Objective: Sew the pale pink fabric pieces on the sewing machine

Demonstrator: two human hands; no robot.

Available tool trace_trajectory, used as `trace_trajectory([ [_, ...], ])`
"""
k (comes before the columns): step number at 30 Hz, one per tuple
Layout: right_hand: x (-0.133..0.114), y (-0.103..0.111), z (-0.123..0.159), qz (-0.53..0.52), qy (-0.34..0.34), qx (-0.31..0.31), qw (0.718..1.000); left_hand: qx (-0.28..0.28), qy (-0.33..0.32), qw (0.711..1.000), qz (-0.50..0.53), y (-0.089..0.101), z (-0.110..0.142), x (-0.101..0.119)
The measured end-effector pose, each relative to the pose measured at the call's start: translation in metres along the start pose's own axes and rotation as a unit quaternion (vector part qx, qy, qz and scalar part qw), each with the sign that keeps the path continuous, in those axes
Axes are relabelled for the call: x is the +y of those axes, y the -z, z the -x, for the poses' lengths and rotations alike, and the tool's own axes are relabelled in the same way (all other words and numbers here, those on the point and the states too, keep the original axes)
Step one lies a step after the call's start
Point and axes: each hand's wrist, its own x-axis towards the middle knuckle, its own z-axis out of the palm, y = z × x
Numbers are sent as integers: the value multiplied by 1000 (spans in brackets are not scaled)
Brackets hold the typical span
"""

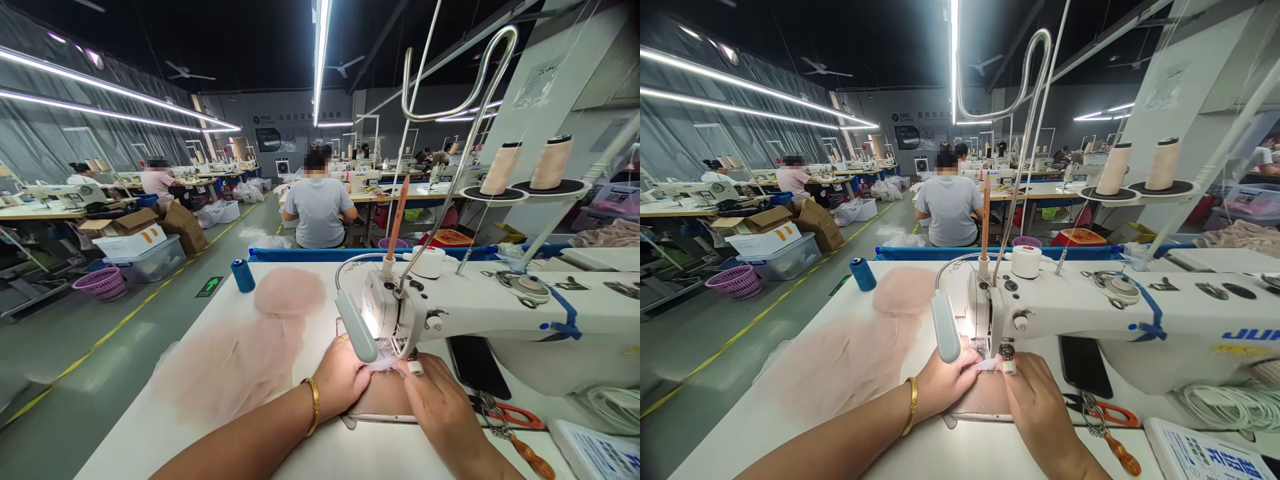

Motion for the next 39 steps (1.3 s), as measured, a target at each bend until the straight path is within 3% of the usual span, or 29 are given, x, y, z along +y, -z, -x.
trace_trajectory([
  [7, 3, 1, 1, -34, 2, -35, 999, -4, -31, 1000, 1, 5, 0, 1],
  [12, 4, 11, 3, -82, 49, -79, 992, -21, -74, 996, -34, 12, 15, 8],
  [18, 4, 33, -5, -109, 72, -233, 964, -57, -128, 988, -70, 24, 33, 21],
  [21, 7, 32, -4, -101, 102, -262, 954, -75, -146, 984, -74, 27, 34, 21],
  [30, 10, 24, 1, -76, 118, -271, 952, -77, -149, 982, -92, 30, 34, 20],
  [39, 9, 18, -3, -46, 98, -214, 971, -65, -88, 989, -97, 21, 22, 7],
])
